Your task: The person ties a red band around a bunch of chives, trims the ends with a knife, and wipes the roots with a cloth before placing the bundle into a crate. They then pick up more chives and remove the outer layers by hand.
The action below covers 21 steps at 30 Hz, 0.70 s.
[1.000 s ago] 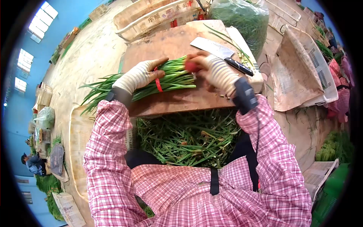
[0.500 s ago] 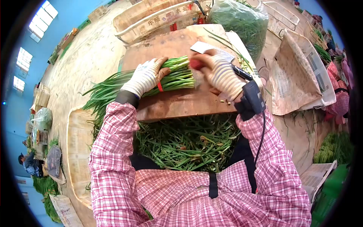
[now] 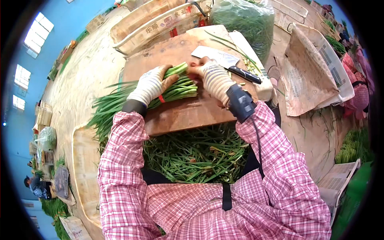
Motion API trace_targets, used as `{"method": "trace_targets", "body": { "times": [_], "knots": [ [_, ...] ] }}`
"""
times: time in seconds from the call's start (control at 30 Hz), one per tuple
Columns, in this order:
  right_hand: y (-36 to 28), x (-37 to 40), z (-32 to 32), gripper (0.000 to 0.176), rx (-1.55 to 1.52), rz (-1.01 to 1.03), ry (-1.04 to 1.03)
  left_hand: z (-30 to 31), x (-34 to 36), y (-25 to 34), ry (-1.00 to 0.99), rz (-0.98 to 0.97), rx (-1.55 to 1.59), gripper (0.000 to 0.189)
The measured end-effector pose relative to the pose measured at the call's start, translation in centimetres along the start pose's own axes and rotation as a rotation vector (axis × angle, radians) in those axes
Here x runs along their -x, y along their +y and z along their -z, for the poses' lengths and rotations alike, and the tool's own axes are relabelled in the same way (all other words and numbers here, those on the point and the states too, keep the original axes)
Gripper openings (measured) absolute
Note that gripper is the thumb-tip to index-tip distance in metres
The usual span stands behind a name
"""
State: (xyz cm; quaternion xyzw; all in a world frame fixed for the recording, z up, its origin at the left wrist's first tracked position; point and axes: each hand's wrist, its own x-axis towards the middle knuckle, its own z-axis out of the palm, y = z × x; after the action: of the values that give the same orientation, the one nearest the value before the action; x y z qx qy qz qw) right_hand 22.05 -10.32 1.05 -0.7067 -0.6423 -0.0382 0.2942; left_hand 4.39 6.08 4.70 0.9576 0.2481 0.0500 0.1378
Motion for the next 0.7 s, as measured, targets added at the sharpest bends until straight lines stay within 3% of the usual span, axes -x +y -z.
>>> {"method": "trace_targets", "body": {
  "times": [0.1,0.17,0.23,0.27,0.33,0.37,0.47,0.5,0.53,0.57,0.6,0.67,0.7],
  "knots": [
    [1.2,1.1,2.0,0.024,-0.393,-0.385,-0.078,-0.6,-0.1,-1.6,0.054,-0.053,0.201,0.067],
    [1.8,1.5,0.7,0.021,-0.484,-0.088,0.161,-1.4,-0.6,-2.7,0.067,-0.135,0.377,0.068],
    [0.3,0.7,-0.5,0.022,-0.549,0.085,0.147,-1.1,-1.0,-2.8,0.023,-0.117,0.493,0.073],
    [0.1,0.6,-0.3,0.023,-0.636,-0.129,-0.144,-0.4,-1.1,-3.1,-0.004,-0.072,0.633,0.072],
    [1.2,-0.2,-0.7,0.023,-0.194,-0.081,0.007,1.4,-0.9,-3.9,-0.035,0.020,0.916,0.070],
    [1.8,-0.3,-0.1,0.022,-0.396,-0.409,-0.144,2.0,-0.5,-4.1,-0.015,0.009,0.777,0.076],
    [4.2,-0.3,-2.2,0.028,-0.627,-0.302,0.126,2.9,1.6,-2.0,0.043,-0.050,0.275,0.095],
    [3.5,-0.4,-2.0,0.030,-0.506,-0.179,0.136,3.4,1.7,-0.4,-0.083,0.011,0.201,0.110],
    [2.6,-0.5,-2.0,0.032,-0.384,-0.059,0.148,2.1,1.5,0.3,0.031,-0.154,-0.093,0.112],
    [3.1,-1.0,-2.9,0.032,-0.460,-0.173,-0.061,1.4,1.3,0.9,0.006,-0.146,-0.089,0.112],
    [3.6,-1.1,-2.4,0.031,-0.232,-0.183,-0.169,0.9,1.3,1.6,-0.018,-0.137,-0.082,0.112],
    [2.9,-0.6,-0.1,0.031,-0.074,-0.357,-0.082,1.3,1.4,2.7,-0.052,-0.071,-0.008,0.106],
    [2.4,0.1,0.6,0.032,-0.387,-0.392,0.081,1.4,1.1,2.5,-0.071,-0.067,0.003,0.107]
  ]
}}
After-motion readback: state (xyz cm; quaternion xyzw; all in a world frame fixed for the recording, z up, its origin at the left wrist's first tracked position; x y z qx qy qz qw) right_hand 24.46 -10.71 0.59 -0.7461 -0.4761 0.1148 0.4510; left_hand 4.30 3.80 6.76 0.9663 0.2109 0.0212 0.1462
